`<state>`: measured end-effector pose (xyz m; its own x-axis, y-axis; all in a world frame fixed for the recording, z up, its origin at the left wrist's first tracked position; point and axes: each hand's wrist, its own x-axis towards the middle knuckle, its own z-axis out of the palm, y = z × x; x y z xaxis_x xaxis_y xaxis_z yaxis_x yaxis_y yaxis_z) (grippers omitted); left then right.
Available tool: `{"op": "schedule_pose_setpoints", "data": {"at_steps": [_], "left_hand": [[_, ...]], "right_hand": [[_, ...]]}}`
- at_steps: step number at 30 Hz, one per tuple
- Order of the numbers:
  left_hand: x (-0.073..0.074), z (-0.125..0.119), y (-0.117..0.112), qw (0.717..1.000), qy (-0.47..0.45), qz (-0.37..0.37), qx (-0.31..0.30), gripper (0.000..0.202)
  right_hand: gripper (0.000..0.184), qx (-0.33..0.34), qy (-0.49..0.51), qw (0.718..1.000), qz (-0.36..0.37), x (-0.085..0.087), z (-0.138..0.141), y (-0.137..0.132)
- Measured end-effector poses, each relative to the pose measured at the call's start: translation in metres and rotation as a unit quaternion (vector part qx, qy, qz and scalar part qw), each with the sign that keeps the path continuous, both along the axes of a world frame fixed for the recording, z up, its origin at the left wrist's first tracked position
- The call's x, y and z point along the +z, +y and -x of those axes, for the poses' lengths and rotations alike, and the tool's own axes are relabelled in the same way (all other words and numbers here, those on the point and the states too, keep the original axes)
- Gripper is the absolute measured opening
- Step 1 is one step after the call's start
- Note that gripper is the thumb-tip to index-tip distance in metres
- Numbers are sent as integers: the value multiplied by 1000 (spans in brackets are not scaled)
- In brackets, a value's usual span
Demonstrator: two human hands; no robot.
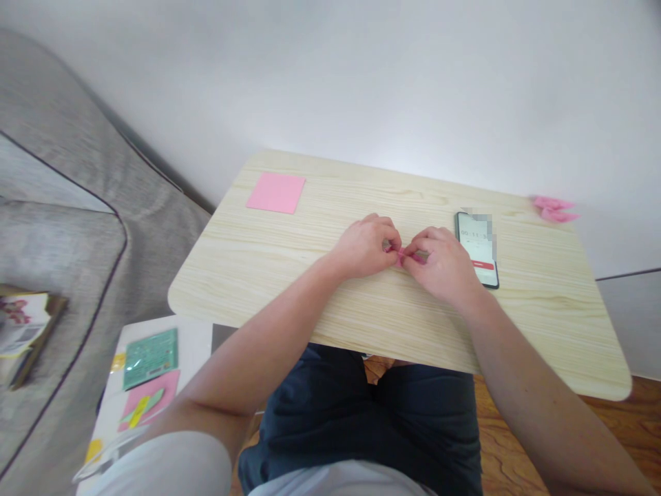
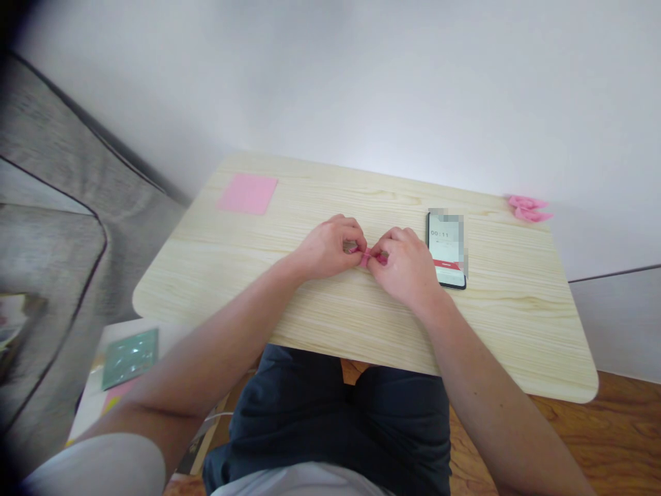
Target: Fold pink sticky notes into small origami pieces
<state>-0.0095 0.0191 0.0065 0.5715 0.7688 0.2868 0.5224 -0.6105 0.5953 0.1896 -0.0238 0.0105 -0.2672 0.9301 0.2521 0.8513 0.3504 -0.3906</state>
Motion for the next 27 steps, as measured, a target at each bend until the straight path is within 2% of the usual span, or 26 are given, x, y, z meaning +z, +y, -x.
{"op": "schedule_pose_setpoints", "data": {"at_steps": [16, 27], "left_hand": [[-3, 0, 0, 999, 32, -11, 0, 9], [-1, 1, 0, 1000, 16, 7, -6, 9]], "right_hand": [[11, 10, -26, 999, -26, -1, 6, -2], [11, 3, -34, 999, -35, -2, 6, -4]]}}
